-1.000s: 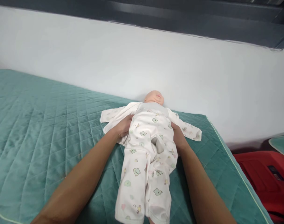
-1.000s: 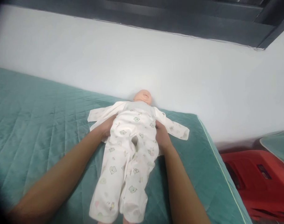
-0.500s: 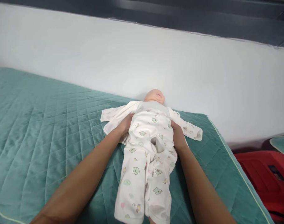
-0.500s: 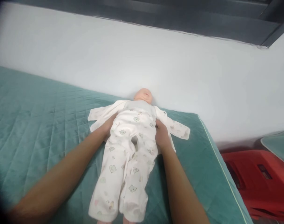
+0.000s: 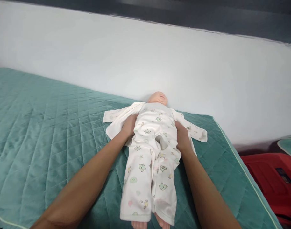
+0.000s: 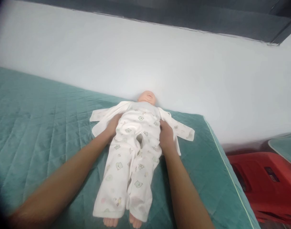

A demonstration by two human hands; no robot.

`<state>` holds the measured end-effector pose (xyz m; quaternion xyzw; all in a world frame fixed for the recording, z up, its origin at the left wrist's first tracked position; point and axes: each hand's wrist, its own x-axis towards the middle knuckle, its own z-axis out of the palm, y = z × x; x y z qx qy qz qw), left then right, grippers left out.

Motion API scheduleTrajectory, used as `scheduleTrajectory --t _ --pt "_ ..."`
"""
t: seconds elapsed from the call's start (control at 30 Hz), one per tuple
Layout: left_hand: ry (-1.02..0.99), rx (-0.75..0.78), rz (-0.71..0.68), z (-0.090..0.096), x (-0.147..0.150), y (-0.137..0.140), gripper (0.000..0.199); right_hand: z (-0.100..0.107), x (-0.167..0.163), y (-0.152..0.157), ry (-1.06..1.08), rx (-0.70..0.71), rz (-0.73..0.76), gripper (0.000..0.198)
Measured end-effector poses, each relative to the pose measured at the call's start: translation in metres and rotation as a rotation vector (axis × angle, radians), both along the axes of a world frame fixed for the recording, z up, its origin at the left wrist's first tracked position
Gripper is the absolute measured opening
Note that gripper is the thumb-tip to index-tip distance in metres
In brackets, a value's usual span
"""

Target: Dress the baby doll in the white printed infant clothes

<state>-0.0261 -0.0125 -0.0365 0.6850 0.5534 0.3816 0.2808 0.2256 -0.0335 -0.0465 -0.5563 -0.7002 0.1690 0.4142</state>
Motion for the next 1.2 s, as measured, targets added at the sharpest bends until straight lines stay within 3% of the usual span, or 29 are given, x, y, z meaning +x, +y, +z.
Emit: scheduleTrajectory --t 0.3,0.4,0.53,0.67,0.8,0.97,1.1,1.2 --pt "0.073 0.0 0.078 0.001 0.001 -0.001 0.024 -0.01 0.007 0.012 0.067 -0.09 -0.182 0.03" --pt "-0.022 0.032 0.119 -0.001 0.001 0.0 0.02 -0.012 0.009 0.016 0.155 -0.089 -0.213 0.023" --pt "-0.24 0.15 0.199 0.002 0.001 0.004 0.018 -0.001 0.001 0.013 0.329 0.01 -0.149 0.02" --pt "-0.273 0.257 -0.026 0.012 0.002 0.008 0.02 0.013 -0.008 0.016 0.391 0.058 0.038 0.019" --pt "-0.266 0.192 -0.225 0.017 0.001 0.012 0.022 0.015 -0.005 0.027 0.343 0.013 0.174 0.016" --pt "-0.285 0.019 -0.318 0.02 -0.006 0.019 0.027 0.015 0.003 0.032 0.211 -0.07 0.25 0.024" --pt "-0.193 0.071 -0.373 0.025 -0.006 0.021 0.025 0.02 0.003 0.032 0.087 -0.062 0.313 0.034" --pt "-0.146 0.1 -0.329 0.028 -0.003 0.026 0.024 0.024 0.0 0.035 0.024 -0.001 0.286 0.034"
